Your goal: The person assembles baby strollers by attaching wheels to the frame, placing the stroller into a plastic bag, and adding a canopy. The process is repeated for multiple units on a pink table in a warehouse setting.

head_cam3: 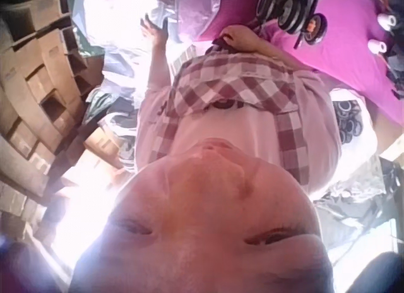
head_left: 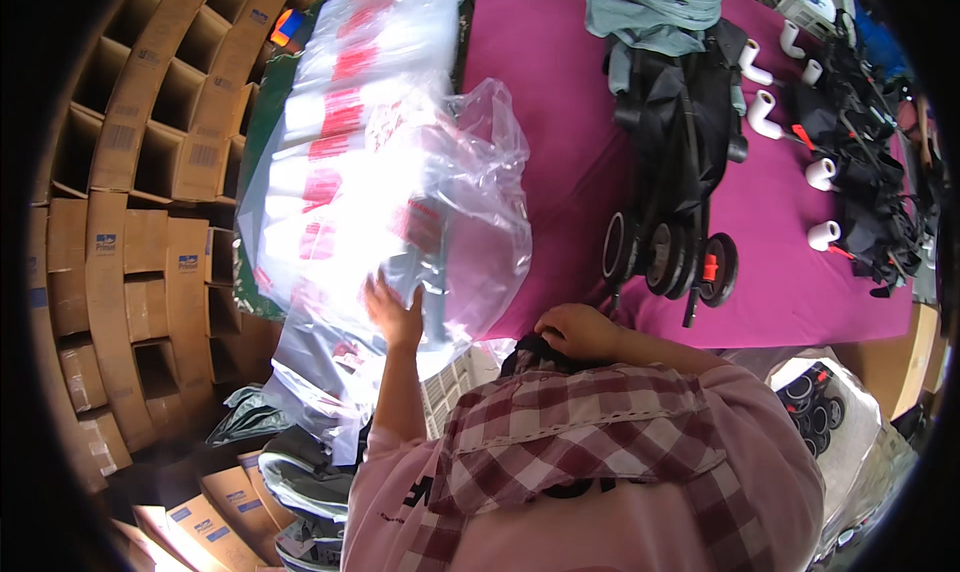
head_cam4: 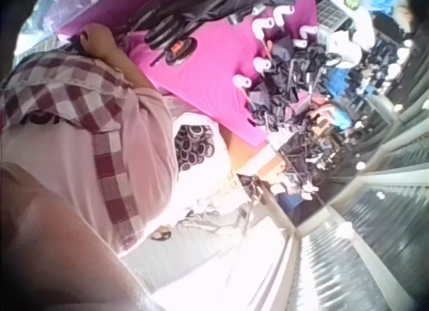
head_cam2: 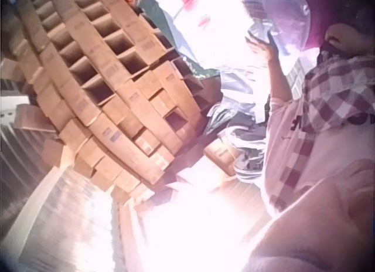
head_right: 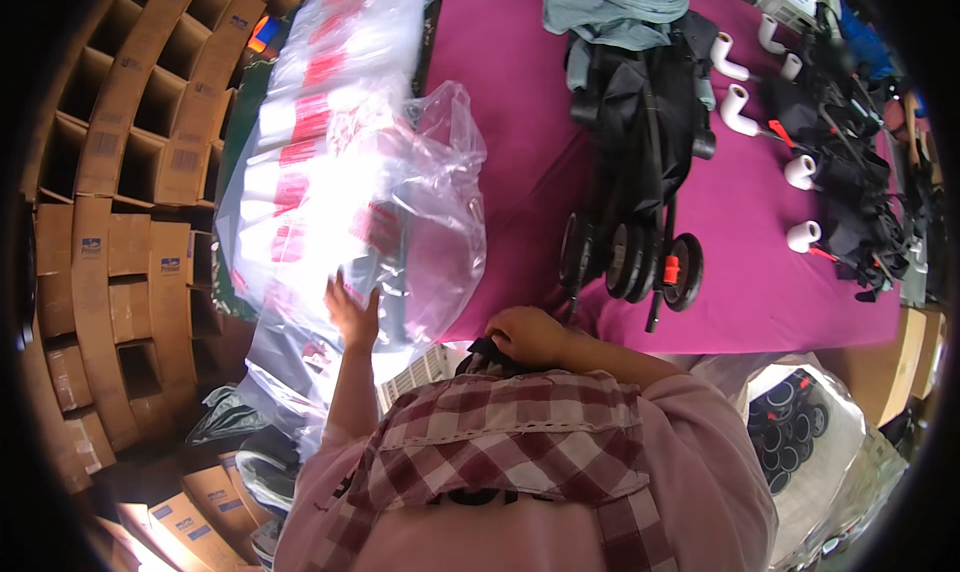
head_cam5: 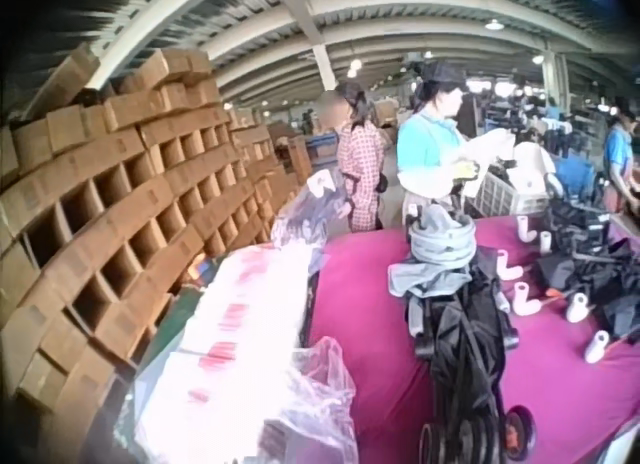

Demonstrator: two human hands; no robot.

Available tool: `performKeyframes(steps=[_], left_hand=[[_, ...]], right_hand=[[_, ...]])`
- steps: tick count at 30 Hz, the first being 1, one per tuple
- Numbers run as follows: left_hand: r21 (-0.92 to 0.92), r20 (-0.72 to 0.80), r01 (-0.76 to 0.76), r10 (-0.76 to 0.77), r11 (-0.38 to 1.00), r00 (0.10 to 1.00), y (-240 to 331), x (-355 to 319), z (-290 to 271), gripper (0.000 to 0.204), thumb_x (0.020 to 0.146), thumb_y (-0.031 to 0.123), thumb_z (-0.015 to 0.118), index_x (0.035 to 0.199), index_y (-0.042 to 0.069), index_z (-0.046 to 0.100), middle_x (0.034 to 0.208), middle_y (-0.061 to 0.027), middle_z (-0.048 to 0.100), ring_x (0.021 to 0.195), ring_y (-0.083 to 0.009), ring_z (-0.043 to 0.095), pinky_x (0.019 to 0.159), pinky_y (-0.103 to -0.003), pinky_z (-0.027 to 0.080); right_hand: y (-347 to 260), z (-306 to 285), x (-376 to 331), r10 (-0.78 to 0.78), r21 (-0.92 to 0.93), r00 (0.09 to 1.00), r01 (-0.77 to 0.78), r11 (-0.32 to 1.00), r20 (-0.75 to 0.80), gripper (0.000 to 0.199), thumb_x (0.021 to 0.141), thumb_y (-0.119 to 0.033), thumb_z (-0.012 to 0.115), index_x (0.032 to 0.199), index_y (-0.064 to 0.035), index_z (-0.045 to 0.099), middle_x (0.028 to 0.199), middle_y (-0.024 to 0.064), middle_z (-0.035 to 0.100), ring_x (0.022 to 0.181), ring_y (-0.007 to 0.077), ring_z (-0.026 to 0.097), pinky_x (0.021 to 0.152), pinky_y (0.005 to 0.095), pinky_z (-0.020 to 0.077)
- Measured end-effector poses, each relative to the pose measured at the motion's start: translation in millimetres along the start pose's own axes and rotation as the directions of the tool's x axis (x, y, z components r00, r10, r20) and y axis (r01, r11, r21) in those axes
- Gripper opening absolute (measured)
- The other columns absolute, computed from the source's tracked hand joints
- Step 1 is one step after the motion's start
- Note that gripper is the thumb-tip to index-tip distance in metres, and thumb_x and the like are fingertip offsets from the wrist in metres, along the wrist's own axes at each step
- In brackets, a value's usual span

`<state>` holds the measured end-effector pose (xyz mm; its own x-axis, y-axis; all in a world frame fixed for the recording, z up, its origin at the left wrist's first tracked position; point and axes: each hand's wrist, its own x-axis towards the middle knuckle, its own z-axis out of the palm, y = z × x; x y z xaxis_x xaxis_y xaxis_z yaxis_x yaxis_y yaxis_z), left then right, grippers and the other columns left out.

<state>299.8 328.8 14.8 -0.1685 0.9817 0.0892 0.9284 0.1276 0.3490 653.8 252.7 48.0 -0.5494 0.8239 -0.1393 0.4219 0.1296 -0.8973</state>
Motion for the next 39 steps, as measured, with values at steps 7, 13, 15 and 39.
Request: performKeyframes(steps=[7,13,15,39], left_hand=[[-0.144,0.189,-0.201,0.226,0.969,0.956,177,39,78,0.105,0.074,0.045,0.084,0.158,0.024,0.024,0.159,-0.0268,0.022,0.149,-0.0431,0.017,0.117,-0.061,0.020],[-0.142,0.194,-0.322,0.345,0.936,0.918,82,-25,110,0.030,0.085,0.008,0.063,0.115,0.010,0.068,0.119,-0.0133,0.065,0.115,-0.0336,0.059,0.096,-0.045,0.047],[-0.300,0.104,-0.175,0.214,0.938,0.971,69,-47,79,0.024,0.083,-0.003,0.055,0.097,0.006,0.073,0.100,-0.0127,0.071,0.097,-0.0318,0.068,0.085,-0.039,0.053],[-0.471,-0.215,-0.008,-0.106,0.882,0.971,92,-239,-109,0.053,0.084,0.016,0.077,0.129,-0.001,0.055,0.133,-0.0248,0.051,0.124,-0.0414,0.051,0.106,-0.048,0.041]], right_hand=[[9,-21,-56,0.088,-0.090,0.980,-0.105,0.990,-0.176,0.020,0.088,-0.016,0.061,0.103,-0.0048,0.068,0.100,0.0146,0.069,0.097,0.0340,0.065,0.087,0.0450,0.0514],[11,-39,-81,0.117,0.048,0.967,-0.109,0.993,-0.228,0.019,0.088,-0.015,0.062,0.102,-0.0048,0.068,0.099,0.0142,0.069,0.095,0.0331,0.066,0.085,0.0439,0.0519],[7,-47,-80,0.117,0.123,0.982,-0.099,0.987,-0.148,0.020,0.088,-0.015,0.063,0.105,-0.0050,0.068,0.104,0.0146,0.069,0.099,0.0328,0.065,0.088,0.0431,0.0514],[-67,33,-50,-0.256,-0.087,0.958,0.247,0.965,-0.129,0.056,0.083,-0.003,0.068,0.137,-0.0093,0.055,0.098,0.0156,0.067,0.078,0.0258,0.065,0.073,0.0375,0.0534]])
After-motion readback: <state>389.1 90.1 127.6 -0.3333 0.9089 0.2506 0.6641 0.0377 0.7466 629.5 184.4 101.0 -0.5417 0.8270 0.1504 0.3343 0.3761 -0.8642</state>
